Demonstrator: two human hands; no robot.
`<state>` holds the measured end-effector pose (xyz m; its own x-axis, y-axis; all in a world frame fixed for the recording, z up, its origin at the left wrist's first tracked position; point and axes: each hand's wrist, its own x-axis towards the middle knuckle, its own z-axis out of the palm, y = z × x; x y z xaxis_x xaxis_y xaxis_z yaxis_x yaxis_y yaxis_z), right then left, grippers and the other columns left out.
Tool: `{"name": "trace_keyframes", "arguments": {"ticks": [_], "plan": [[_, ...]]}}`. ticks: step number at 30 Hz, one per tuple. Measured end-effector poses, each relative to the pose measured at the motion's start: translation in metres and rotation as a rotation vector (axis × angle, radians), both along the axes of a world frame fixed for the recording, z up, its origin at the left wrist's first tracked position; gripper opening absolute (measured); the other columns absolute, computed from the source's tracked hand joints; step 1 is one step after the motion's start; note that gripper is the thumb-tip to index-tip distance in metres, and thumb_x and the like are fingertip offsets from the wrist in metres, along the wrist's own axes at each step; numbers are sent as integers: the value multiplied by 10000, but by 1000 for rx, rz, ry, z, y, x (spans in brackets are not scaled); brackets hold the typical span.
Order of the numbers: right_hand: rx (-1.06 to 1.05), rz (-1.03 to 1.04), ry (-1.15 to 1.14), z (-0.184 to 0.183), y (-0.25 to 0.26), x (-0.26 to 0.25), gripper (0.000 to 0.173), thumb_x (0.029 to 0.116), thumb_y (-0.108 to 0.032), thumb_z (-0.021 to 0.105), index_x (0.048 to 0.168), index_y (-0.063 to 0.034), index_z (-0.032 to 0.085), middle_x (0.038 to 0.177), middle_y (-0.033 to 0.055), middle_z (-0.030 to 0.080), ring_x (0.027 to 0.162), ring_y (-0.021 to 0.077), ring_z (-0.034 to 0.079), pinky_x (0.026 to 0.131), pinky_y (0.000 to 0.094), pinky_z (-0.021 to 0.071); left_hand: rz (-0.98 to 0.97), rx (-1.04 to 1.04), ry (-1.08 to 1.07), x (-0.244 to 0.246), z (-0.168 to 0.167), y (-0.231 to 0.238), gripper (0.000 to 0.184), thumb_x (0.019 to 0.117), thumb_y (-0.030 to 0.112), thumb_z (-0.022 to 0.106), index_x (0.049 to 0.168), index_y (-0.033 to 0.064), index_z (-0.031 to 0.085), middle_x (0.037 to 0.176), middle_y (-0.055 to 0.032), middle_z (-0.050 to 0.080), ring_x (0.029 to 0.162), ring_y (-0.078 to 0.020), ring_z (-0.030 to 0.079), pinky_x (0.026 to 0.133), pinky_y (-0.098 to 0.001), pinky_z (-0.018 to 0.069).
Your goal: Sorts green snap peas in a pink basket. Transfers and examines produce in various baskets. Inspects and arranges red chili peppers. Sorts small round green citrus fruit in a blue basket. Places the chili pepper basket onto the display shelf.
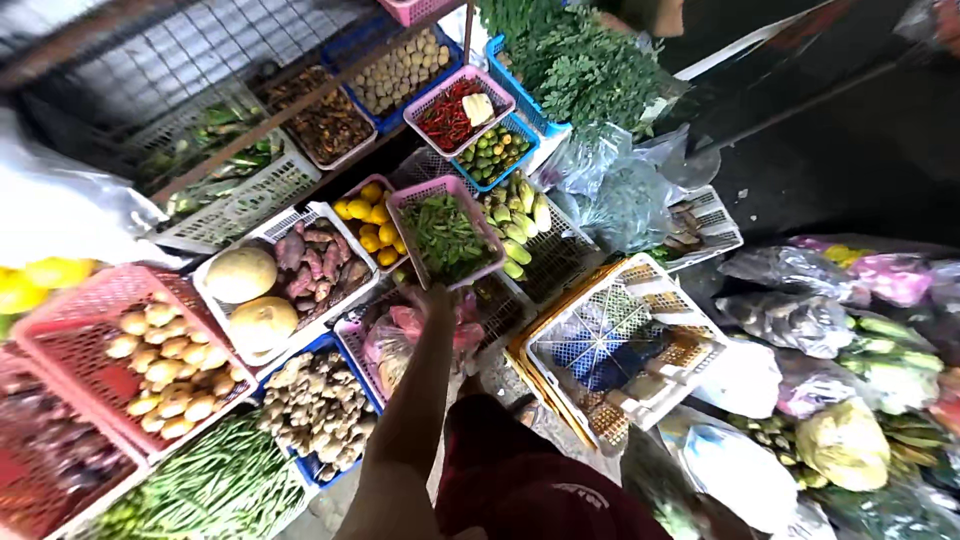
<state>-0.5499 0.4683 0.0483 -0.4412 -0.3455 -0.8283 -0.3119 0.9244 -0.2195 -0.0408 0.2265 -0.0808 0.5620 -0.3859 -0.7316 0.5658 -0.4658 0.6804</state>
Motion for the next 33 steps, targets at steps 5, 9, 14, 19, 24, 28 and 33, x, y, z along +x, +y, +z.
{"name": "trace_keyframes", "arguments": {"ticks": [5, 9, 14, 19, 24, 28, 33], "plan": [[-297, -28, -128, -14, -19, -20, 280, 1047, -242, 535, 1203, -24, 617, 882, 45, 597, 667, 117, 524, 583, 324, 473, -82, -69, 218, -88, 95, 114, 257, 976, 47, 589, 1222, -24, 570, 927, -190, 677, 733, -272, 673, 630, -427, 587], [-548, -61, -308, 19, -44, -18, 378, 1053, -377, 465, 1193, -75, 645, 949, 33, 689, 731, 116, 627, 608, 323, 536, -277, -175, 328, -160, 145, 171, 229, 1021, 91, 523, 1230, -3, 539, 886, -148, 675, 677, -230, 666, 592, -385, 580], [-709, 43, -677, 81, -78, 1, 672, 1018, -587, 461, 1508, -126, 448, 1339, 52, 649, 1196, 171, 635, 973, 412, 566, -626, -398, 219, -237, 188, 173, 146, 1045, 77, 462, 1094, -22, 558, 788, -83, 650, 649, -163, 640, 601, -322, 568], [-819, -311, -829, 100, -52, -22, 377, 974, -249, 512, 1311, -83, 540, 1094, 106, 706, 976, 208, 705, 858, 417, 605, -795, -427, 236, -282, 218, 175, 197, 1076, 95, 459, 1221, -30, 505, 800, -134, 669, 642, -217, 682, 619, -365, 613], [-920, -404, -832, 103, -15, -20, 437, 864, -220, 589, 1276, -81, 549, 1044, 105, 719, 934, 215, 718, 830, 430, 619, -1139, -440, -479, -263, 241, 163, 450, 1043, 286, 597, 1401, 15, 571, 1186, -130, 702, 1048, -162, 693, 948, -374, 574], [-1016, -379, -782, 104, -6, -11, 444, 829, -189, 618, 1259, -89, 576, 1027, 85, 733, 917, 187, 729, 824, 403, 627, -1253, -667, -949, -253, 278, 123, 461, 1001, 269, 609, 1424, 85, 589, 1354, -137, 640, 1247, -242, 614, 1063, -477, 502], [-1032, -405, -781, 107, -3, 10, 437, 792, -198, 648, 1216, -102, 605, 976, 70, 743, 860, 166, 733, 785, 375, 629, -1603, -965, -1239, -297, 301, 73, 445, 974, 201, 679, 1404, 106, 618, 1426, -134, 595, 1319, -298, 570, 1097, -517, 482]]}}
